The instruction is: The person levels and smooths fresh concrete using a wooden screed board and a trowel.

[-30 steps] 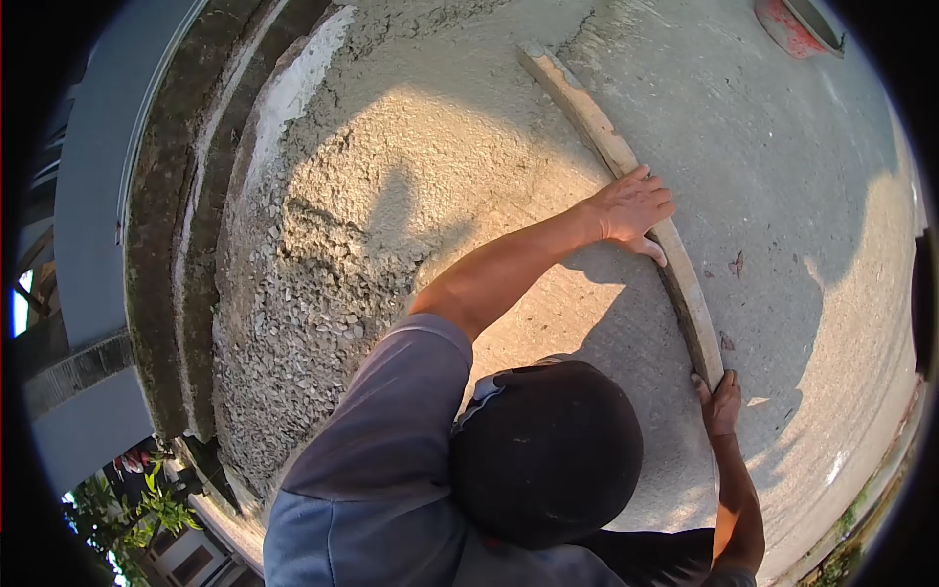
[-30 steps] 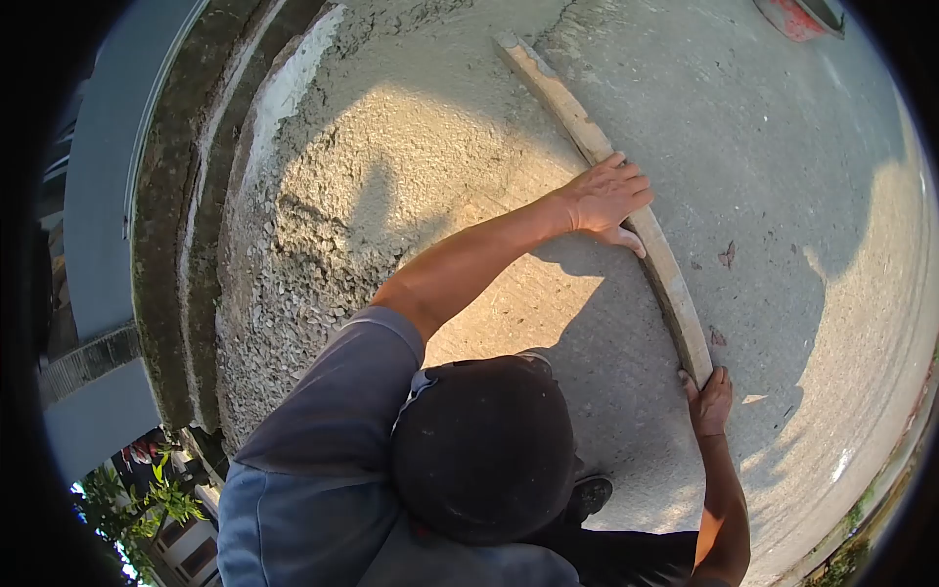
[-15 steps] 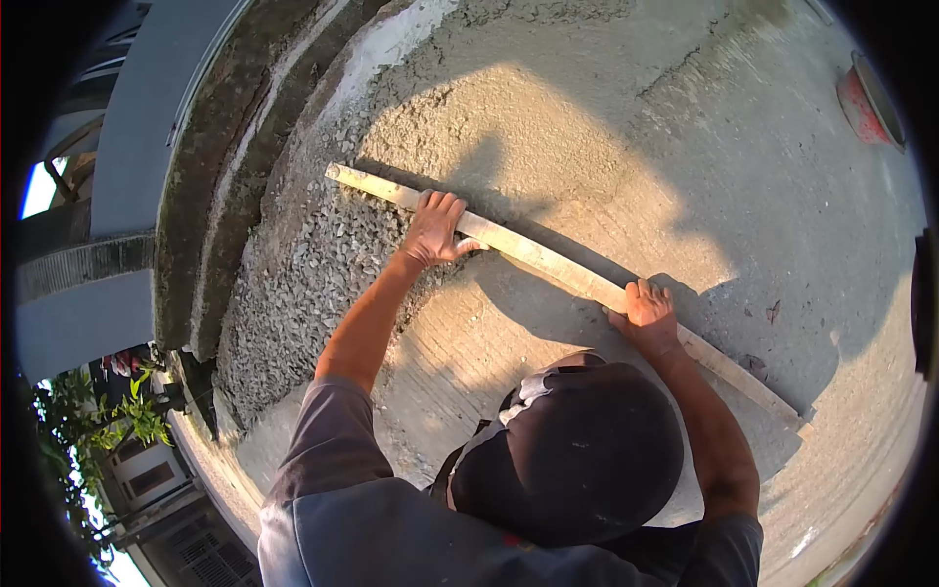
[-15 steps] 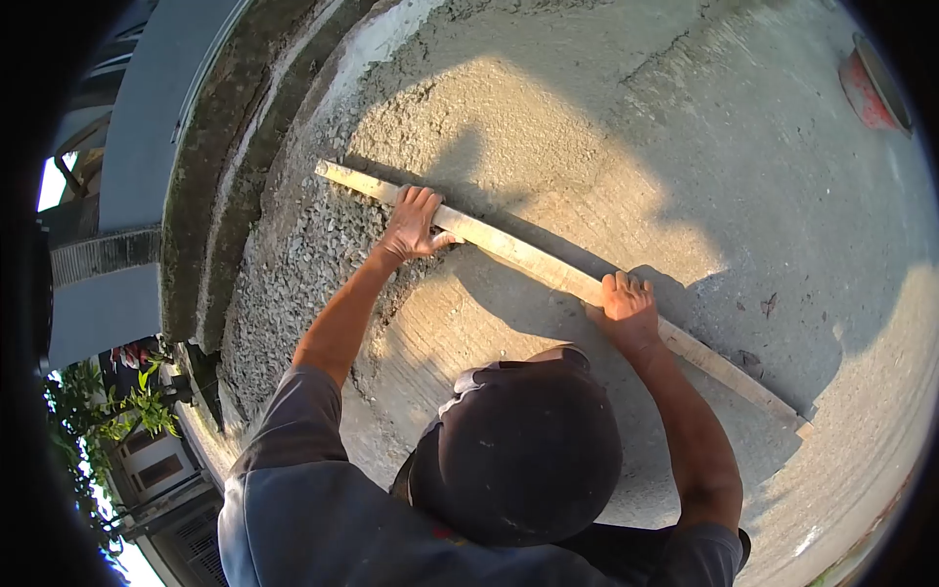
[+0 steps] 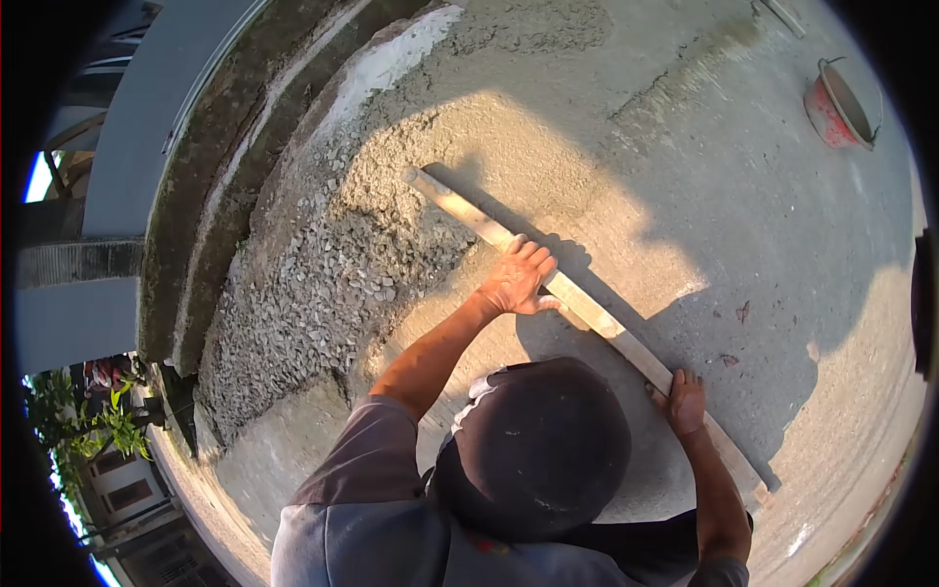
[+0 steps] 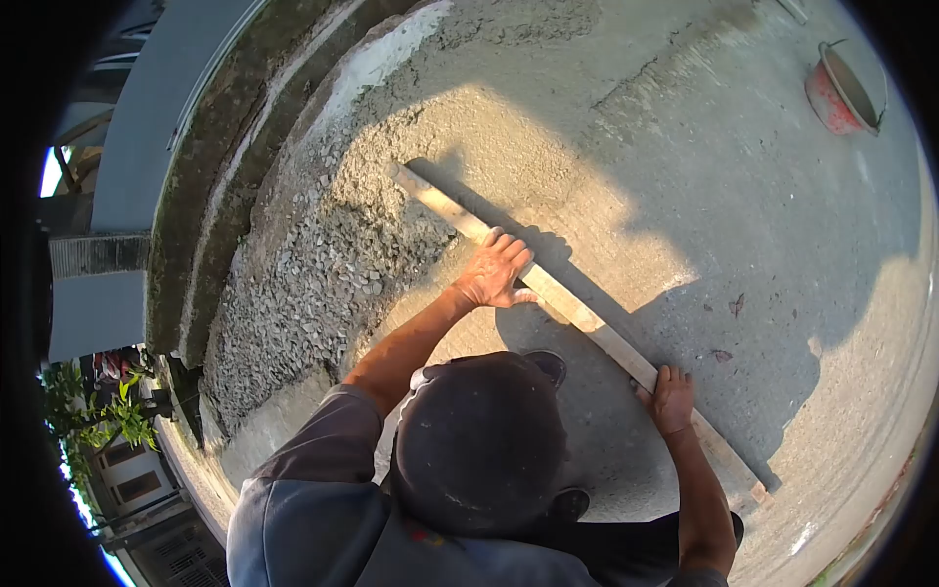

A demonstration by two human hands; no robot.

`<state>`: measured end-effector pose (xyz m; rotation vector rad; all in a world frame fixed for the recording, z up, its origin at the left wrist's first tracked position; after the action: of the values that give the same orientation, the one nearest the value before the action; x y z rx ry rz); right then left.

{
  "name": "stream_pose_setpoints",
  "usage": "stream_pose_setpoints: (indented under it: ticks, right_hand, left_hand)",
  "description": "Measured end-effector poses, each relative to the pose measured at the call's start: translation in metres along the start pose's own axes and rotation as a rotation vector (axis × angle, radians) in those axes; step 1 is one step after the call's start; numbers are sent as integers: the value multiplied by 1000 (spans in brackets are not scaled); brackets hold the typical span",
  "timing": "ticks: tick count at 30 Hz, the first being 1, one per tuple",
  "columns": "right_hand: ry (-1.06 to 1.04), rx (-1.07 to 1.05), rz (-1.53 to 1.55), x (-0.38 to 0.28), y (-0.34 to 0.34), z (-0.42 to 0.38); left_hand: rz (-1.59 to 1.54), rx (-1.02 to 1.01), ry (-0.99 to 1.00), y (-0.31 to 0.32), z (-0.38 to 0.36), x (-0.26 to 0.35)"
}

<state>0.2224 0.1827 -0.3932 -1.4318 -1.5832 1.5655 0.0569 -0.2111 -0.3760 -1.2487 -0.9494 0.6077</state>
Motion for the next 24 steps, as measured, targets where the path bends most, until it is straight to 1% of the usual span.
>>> stream_pose_setpoints:
  ticks: [2, 3, 4, 5, 7, 9, 10, 11, 12, 13, 14, 16, 18, 21, 22, 24]
  right_hand:
    - [-174, 16, -45, -39, -6, 35]
    - [-214, 16, -31, -56, -9, 56]
    - [-259, 12, -19, -67, -10, 71]
    - [-301, 93, -37, -66, -6, 81]
    - [-378, 238, -75, -65, 1, 87]
    - [-302, 135, -43, -46, -6, 78]
    - [-264, 81, -26, -34, -14, 71]
    - [-234, 75, -41, -18, -27, 59]
    - [-209, 64, -57, 3, -38, 43]
    - [-158, 92, -100, 35, -42, 26]
    - [-110, 118, -140, 68, -44, 6]
    - [-1, 132, -78, 119, -61, -15]
    - [68, 200, -75, 160, -58, -30]
    - [153, 298, -94, 171, -44, -28]
    - [240, 222, -70, 172, -42, -23]
    - [264, 214, -103, 168, -41, -24]
  left_hand:
    - [74, 3, -105, -11, -54, -36]
    - [103, -19, -172, -19, -73, -48]
    - [158, -24, -199, -23, -84, -61]
    - [191, -82, -253, -29, -88, -68]
    - [255, -149, -269, -34, -83, -70]
    - [317, -48, -210, -34, -73, -61]
    - [319, -98, -253, -59, -54, -38]
    - [311, -73, -248, -65, -43, -32]
    - [299, -40, -191, -76, -33, -22]
    - [290, -3, -135, -91, -24, -13]
    - [295, -7, -116, -105, -21, -5]
    - [325, -7, -83, -139, -11, 4]
    - [315, -47, -111, -161, -6, 4]
    - [314, -98, -107, -167, 14, -17]
    - [308, -106, -93, -166, 24, -27]
    - [251, -113, -75, -163, 45, -41]
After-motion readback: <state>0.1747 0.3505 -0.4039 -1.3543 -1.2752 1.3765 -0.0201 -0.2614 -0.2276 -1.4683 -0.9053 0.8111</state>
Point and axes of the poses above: each hand's wrist, its own z-axis towards the middle knuckle, its own y-axis out of the palm, x = y × z, the point moved 3 cm from there along z, towards the middle knuckle, and after that the axes turned 10 degrees about -y, right-handed, at the moved point
